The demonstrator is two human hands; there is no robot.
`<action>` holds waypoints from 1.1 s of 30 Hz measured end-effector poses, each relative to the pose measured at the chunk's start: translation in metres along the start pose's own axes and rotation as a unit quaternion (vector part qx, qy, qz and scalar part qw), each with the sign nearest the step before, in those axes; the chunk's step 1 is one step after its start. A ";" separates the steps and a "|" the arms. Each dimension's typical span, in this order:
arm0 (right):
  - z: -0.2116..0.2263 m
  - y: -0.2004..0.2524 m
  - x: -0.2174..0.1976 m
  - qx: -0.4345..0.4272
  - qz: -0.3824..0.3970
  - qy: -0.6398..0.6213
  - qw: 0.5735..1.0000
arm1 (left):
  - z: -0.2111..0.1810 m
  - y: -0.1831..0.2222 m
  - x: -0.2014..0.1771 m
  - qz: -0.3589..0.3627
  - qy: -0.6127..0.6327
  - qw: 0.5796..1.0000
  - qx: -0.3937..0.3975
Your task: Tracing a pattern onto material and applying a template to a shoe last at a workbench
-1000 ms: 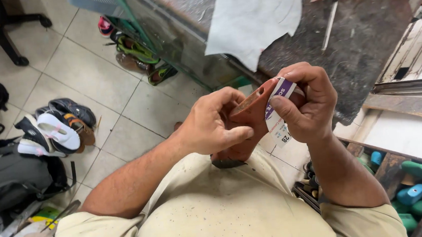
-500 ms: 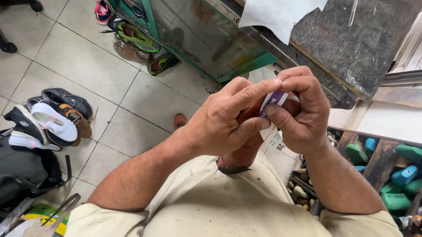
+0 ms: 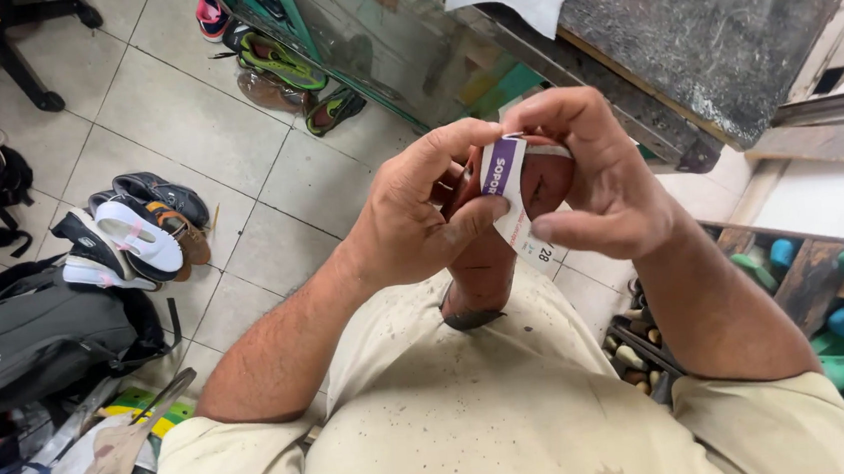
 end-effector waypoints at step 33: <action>-0.008 0.022 -0.025 -0.009 0.097 0.214 0.972 | -0.002 0.011 -0.016 0.012 -0.011 0.999 -0.028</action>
Point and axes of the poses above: each hand's wrist, its own y-axis away from the middle knuckle, its own x-axis out of the palm, z = x × y, the point moved 4 cm from there along -y, towards the middle knuckle, and after that the axes turned 9 degrees about -z, right-handed, at the moved point
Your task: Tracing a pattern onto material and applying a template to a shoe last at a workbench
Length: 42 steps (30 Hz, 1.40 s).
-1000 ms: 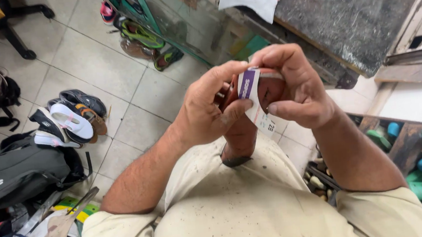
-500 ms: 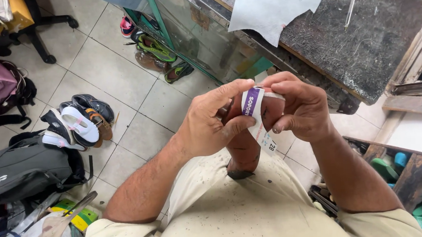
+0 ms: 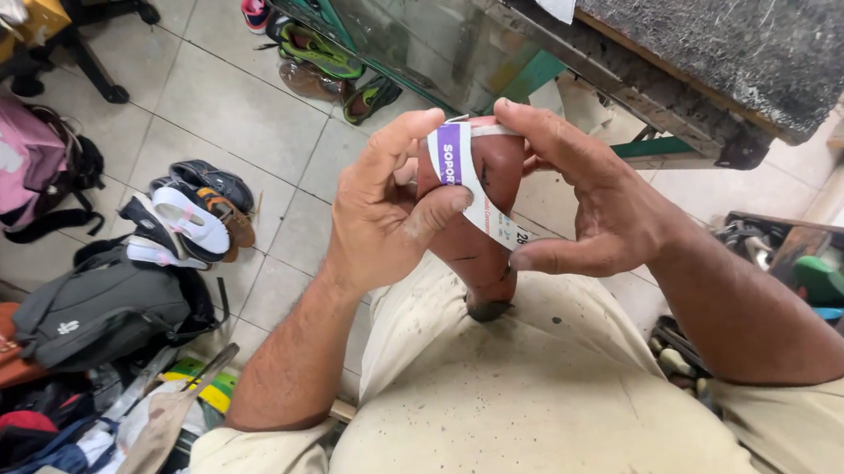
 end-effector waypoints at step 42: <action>-0.037 0.017 0.070 0.253 -0.296 -0.214 0.896 | 0.093 0.053 -0.078 -0.138 0.110 0.984 0.010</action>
Point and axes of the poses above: each hand's wrist, its own y-axis away from the middle knuckle, its own x-axis out of the palm, z = x × y, the point moved 4 cm from there along -y, towards the middle knuckle, and after that the axes turned 9 degrees about -z, right-handed, at the moved point
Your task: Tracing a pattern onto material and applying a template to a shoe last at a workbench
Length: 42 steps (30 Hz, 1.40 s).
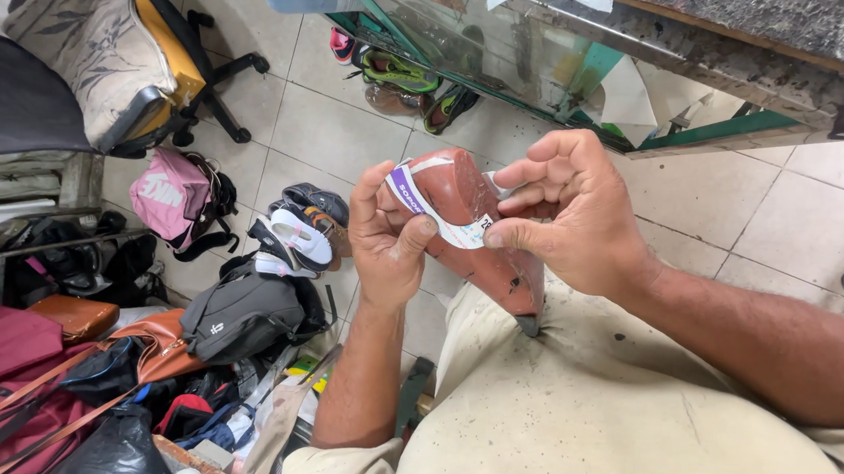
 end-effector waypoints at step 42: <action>-0.001 -0.022 -0.001 0.101 0.034 0.028 0.994 | -0.023 -0.014 0.038 0.016 -0.051 0.998 -0.020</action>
Point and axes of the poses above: each hand's wrist, its own y-axis away from the middle knuckle, its own x-axis out of the palm, z = x × y, the point moved 4 cm from there along -y, towards the middle knuckle, and after that the axes turned 9 degrees about -z, right-handed, at the moved point
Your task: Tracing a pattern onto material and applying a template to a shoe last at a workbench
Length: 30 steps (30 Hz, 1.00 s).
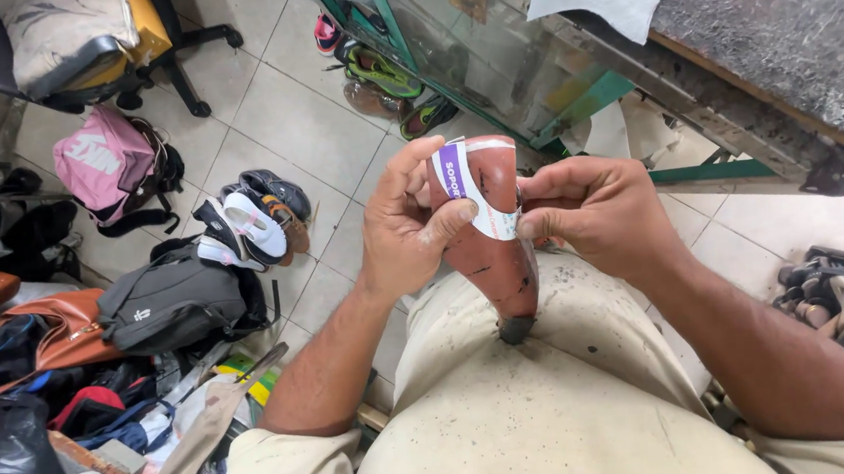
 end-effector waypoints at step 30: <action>-0.018 -0.004 0.004 -0.116 -0.011 -0.054 0.992 | -0.035 -0.049 0.008 0.063 -0.100 0.993 -0.017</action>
Point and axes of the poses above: each hand's wrist, its own y-axis away from the middle knuckle, its own x-axis out of the palm, z = x × y, the point moved 4 cm from there along -y, towards the middle knuckle, and after that the axes turned 9 degrees about -z, right-handed, at the moved point
